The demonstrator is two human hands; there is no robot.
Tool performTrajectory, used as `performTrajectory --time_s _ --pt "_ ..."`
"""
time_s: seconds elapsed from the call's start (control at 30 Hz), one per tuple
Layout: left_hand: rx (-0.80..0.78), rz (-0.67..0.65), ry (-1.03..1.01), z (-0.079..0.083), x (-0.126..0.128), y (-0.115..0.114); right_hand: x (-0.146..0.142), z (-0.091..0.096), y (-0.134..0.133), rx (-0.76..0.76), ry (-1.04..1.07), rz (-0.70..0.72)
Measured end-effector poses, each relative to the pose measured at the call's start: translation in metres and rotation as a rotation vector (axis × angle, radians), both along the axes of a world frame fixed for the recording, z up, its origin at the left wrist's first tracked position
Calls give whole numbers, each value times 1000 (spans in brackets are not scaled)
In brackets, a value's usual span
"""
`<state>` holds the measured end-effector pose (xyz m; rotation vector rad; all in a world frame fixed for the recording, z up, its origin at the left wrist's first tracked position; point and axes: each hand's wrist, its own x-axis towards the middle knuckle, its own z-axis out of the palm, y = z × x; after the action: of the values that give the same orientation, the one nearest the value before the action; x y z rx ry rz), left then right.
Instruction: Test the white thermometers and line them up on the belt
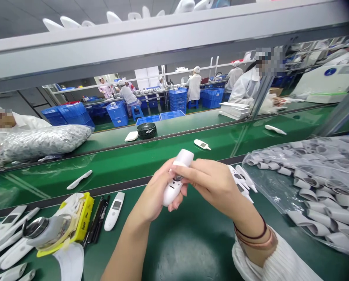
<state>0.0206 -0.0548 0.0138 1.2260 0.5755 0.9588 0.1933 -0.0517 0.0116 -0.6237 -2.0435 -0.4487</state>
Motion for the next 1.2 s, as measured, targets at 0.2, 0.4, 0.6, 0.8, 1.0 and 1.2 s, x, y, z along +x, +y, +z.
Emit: performTrajectory --time_s 0.2,0.4,0.6,0.8,1.0,1.2 --pt "-74 -59 44 1 -4 -3 -1 -4 3 61 112 74" --pt "-6 85 34 3 3 -12 -3 -9 -6 103 292 13" --pt "41 240 79 2 16 -22 -8 -11 -8 286 84 -142" --pt "349 377 235 -12 20 -20 -18 -11 -4 -238 456 114" --pt "556 451 453 -19 25 -23 -15 1 -5 -1099 831 433" --pt "494 514 483 -23 31 -27 -14 -3 -11 -1096 795 394"
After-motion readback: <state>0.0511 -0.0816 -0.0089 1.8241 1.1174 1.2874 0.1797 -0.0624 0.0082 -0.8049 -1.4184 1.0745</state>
